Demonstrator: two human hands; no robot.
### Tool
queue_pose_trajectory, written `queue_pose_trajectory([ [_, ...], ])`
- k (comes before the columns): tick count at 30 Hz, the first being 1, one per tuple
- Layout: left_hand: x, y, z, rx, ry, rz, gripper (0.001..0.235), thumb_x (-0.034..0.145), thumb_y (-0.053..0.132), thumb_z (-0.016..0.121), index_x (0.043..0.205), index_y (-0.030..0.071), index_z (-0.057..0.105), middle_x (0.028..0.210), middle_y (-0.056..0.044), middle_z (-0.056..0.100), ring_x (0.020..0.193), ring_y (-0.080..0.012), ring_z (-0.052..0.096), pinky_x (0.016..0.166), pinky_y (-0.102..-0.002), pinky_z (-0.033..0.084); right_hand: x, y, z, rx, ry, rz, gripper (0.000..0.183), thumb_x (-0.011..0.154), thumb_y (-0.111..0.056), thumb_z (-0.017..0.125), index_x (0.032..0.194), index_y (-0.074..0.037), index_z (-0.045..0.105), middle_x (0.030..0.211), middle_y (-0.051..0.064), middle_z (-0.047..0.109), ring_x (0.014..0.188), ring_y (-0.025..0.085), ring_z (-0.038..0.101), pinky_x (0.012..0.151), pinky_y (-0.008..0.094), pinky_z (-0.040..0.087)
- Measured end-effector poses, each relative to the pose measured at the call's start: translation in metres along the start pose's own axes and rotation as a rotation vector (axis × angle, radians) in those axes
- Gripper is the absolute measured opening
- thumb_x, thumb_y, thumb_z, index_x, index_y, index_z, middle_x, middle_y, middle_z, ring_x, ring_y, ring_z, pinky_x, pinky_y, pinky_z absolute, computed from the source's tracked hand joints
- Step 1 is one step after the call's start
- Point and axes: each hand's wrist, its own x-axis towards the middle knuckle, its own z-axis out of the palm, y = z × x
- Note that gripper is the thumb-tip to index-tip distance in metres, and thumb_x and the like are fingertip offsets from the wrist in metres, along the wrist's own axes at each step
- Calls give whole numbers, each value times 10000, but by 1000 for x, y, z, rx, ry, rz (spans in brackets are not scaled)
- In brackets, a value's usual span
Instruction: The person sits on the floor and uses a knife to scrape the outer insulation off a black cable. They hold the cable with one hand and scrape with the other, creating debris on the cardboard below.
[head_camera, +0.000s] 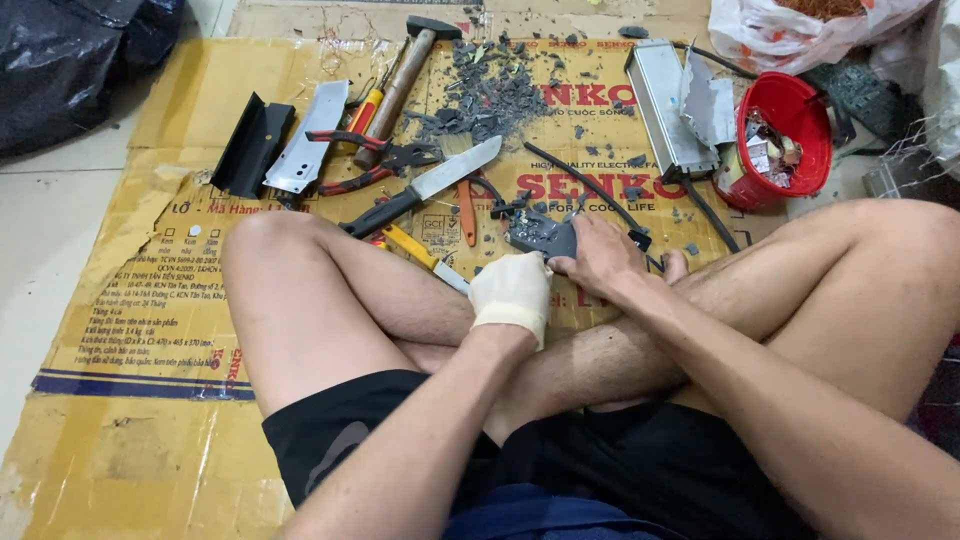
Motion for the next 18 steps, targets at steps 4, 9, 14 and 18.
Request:
queue_pose_trajectory([
  [4, -1, -8, -5, 110, 29, 113, 291, 977, 201, 498, 1067, 170, 773, 1034, -117, 772, 1091, -369, 708, 931, -533, 548, -8, -6, -8, 32, -1, 6, 667, 860, -434, 750, 1364, -50, 543, 1357, 170, 582, 1259, 405, 580, 1043, 493, 505],
  [9, 62, -42, 24, 14, -50, 181, 344, 980, 274, 459, 1127, 202, 762, 1180, -55, 755, 1198, -291, 670, 1028, -472, 520, -3, 2, 10, 35, 50, 35, 661, 857, -459, 744, 1350, -66, 544, 1318, 152, 583, 1274, 376, 561, 1049, 479, 502],
  [14, 105, -75, 46, 487, 19, 700, 316, 923, 49, 520, 1171, 70, 714, 1186, -110, 745, 1177, -303, 680, 977, -479, 560, -3, -9, 4, 252, 13, 95, 672, 963, -547, 580, 1365, -11, 528, 1361, 220, 513, 1355, 430, 440, 1100, 558, 405],
  [18, 95, -75, 40, 506, 18, 720, 329, 910, 8, 522, 1170, 41, 721, 1192, -125, 747, 1184, -308, 677, 987, -460, 561, 18, 12, 27, 205, 1, 88, 666, 911, -511, 666, 1337, -26, 502, 1368, 207, 472, 1351, 452, 402, 1107, 584, 380],
])
